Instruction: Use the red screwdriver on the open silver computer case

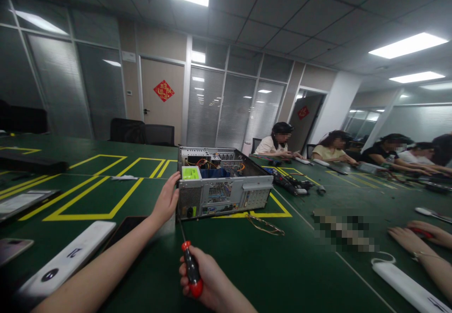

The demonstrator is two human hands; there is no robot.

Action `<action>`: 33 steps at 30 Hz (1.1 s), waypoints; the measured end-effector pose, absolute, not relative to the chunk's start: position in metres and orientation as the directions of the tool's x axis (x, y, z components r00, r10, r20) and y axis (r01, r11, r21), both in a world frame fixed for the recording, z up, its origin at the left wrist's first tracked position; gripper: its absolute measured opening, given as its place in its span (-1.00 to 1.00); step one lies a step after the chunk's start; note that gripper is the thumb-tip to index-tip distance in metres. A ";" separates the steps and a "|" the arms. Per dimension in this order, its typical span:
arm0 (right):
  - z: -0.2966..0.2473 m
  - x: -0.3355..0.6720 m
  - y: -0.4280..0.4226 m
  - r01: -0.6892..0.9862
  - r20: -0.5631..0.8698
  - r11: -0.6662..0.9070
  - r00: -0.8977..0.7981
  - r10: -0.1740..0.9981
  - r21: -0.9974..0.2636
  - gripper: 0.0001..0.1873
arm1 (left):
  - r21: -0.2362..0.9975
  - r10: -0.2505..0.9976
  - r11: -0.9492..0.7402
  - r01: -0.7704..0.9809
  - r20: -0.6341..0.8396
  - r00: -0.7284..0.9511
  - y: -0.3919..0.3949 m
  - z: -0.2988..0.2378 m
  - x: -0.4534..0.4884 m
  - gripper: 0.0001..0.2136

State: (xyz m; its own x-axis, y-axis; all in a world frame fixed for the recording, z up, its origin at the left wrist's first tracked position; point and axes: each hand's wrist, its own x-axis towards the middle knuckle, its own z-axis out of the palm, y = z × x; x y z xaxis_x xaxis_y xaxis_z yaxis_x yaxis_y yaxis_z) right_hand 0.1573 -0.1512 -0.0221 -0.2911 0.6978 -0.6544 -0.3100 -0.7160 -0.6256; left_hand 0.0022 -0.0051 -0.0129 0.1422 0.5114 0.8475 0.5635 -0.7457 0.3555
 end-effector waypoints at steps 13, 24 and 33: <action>-0.017 0.151 -0.152 -0.427 -0.635 -0.681 -0.271 0.724 -0.594 -0.83 | 0.350 0.504 -0.753 0.557 0.851 0.146 -0.004 -0.014 0.002 -0.60; -0.023 0.157 -0.151 -0.435 -0.658 -0.761 -0.395 0.642 -0.481 -0.59 | 0.364 0.516 -0.751 0.551 0.844 0.145 -0.006 -0.013 0.002 -0.61; -0.015 0.157 -0.153 -0.563 -0.659 -0.743 -0.410 0.631 -0.362 -0.71 | 0.335 0.493 -0.750 0.570 0.858 0.145 -0.003 -0.014 0.002 -0.60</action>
